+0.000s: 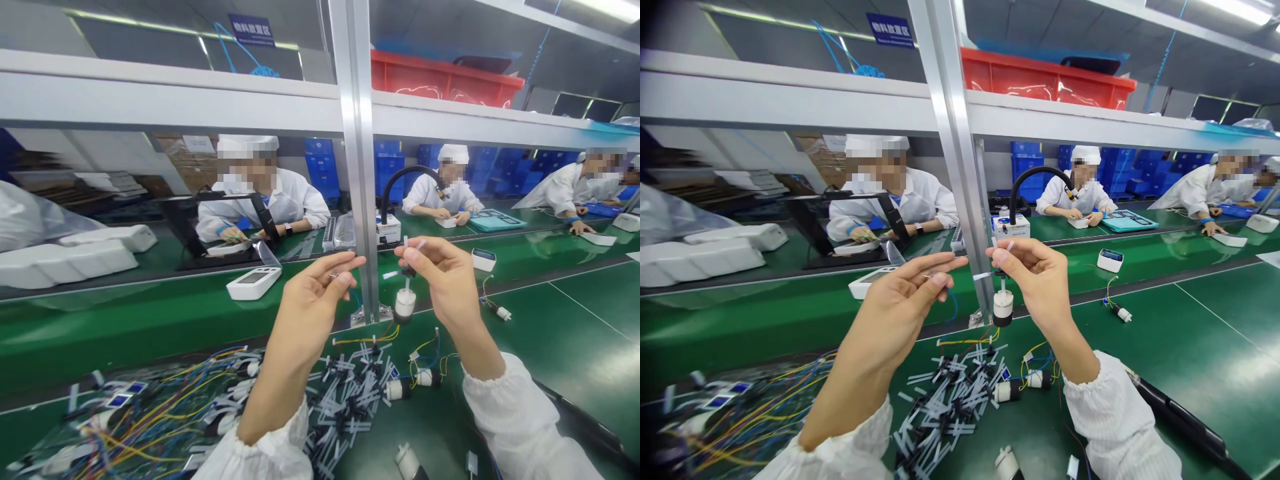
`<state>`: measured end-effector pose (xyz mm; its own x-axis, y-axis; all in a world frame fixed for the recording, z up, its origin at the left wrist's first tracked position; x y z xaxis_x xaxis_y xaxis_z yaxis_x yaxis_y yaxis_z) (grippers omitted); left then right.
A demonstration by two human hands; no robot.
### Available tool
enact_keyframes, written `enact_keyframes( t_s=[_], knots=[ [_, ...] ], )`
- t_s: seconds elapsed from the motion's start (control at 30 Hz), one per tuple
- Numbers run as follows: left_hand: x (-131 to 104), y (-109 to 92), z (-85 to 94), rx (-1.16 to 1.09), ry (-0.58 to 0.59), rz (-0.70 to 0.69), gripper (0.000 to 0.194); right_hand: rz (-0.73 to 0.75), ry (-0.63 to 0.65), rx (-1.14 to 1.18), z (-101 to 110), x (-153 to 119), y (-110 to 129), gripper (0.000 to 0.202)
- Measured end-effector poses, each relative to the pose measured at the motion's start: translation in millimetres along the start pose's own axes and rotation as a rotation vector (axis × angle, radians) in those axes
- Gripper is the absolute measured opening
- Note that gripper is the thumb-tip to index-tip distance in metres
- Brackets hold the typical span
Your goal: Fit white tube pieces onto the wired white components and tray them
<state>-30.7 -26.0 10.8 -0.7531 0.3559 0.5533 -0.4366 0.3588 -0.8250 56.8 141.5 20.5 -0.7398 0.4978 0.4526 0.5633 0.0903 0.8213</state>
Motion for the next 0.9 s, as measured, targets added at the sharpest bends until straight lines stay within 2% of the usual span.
enact_keyframes(
  t_s=[0.1,0.27,0.43,0.53,0.7,0.77,0.9],
  knots=[
    [-1,-4,-0.4,-0.029,0.016,0.046,0.042,-0.01,0.001,-0.011,-1,0,1,0.009],
    [-3,-7,-7.1,-0.087,0.009,0.075,0.041,-0.034,-0.014,-0.074,0,-2,0,0.012],
    [-3,-7,-11.3,-0.1,-0.057,-0.03,0.033,-0.037,-0.03,-0.082,1,-2,0,0.018],
    [-6,-7,-12.9,-0.073,-0.078,-0.094,0.029,-0.084,0.024,-0.033,0,-3,-1,0.024],
    [-10,-5,-14.0,0.044,-0.109,-0.138,0.037,-0.127,0.123,-0.072,-6,-7,-1,0.027],
    [-10,-4,-13.2,0.048,-0.073,-0.102,0.04,-0.133,0.136,-0.12,-8,-8,-1,0.027],
    [-11,-4,-10.4,-0.034,0.001,0.059,0.049,-0.129,0.153,-0.179,-9,-8,2,0.027]
  ],
)
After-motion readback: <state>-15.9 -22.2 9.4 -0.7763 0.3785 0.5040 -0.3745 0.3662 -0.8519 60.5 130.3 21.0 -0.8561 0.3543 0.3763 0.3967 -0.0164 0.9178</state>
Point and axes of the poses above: each hand's wrist, its own x-axis towards the middle knuckle, its own z-axis out of the back of the hand, y = z × x, the point moved 1 cm from there along x, towards the middle knuckle, and after that the axes turned 11 degrees about -z, right-handed, at the moved point
